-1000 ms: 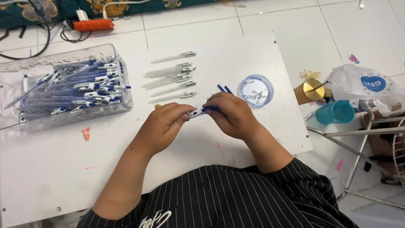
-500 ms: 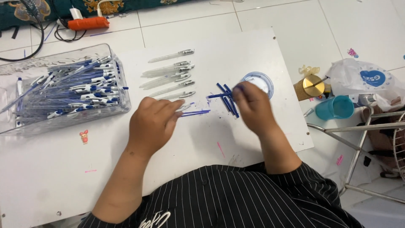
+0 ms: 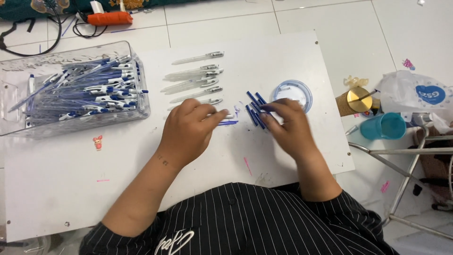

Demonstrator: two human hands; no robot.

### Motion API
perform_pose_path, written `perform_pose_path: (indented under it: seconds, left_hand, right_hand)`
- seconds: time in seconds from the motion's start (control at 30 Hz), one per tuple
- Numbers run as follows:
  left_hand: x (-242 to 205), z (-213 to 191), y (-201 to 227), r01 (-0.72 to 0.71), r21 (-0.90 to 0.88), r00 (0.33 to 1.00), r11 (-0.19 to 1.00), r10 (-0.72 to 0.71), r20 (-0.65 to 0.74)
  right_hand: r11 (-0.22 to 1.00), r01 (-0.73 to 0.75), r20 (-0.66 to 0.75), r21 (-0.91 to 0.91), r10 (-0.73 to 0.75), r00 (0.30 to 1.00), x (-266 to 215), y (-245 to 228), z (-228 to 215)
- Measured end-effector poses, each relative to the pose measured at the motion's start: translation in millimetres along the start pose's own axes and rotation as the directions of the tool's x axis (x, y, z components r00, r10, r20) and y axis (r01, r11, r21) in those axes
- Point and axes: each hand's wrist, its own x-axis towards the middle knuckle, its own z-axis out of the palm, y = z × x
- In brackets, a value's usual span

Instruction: The person inserts ink refills into pen barrels and attaches blue caps by hand while at a white table, handling individual components and placing completed pens to the side.

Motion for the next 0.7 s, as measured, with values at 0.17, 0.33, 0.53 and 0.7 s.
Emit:
perform_pose_path:
  seconds: [0.17,0.33,0.53,0.7]
  left_hand:
    - [22.3,-10.1,10.1,-0.181,0.078,0.981,0.98,0.186,-0.06]
    - [15.2,-11.5,2.0,-0.213,0.089,0.973,0.973,0.219,-0.066]
    - [-21.1,-14.5,-30.0,0.066,0.028,0.998,0.997,-0.066,-0.003]
    - [-40.1,-11.7,-43.8,0.29,-0.11,0.956,0.951,-0.283,0.077]
  right_hand:
    - [0.912,-0.119,0.24,0.393,0.023,0.97,-3.5,7.8,49.1]
    - [0.916,-0.181,0.316,0.358,0.064,0.946,-7.2,10.2,57.2]
    - [0.975,-0.121,0.253,0.186,0.071,0.965,7.6,-12.6,18.2]
    - [1.0,-0.012,0.228,0.011,0.01,0.974,18.4,-26.4,15.2]
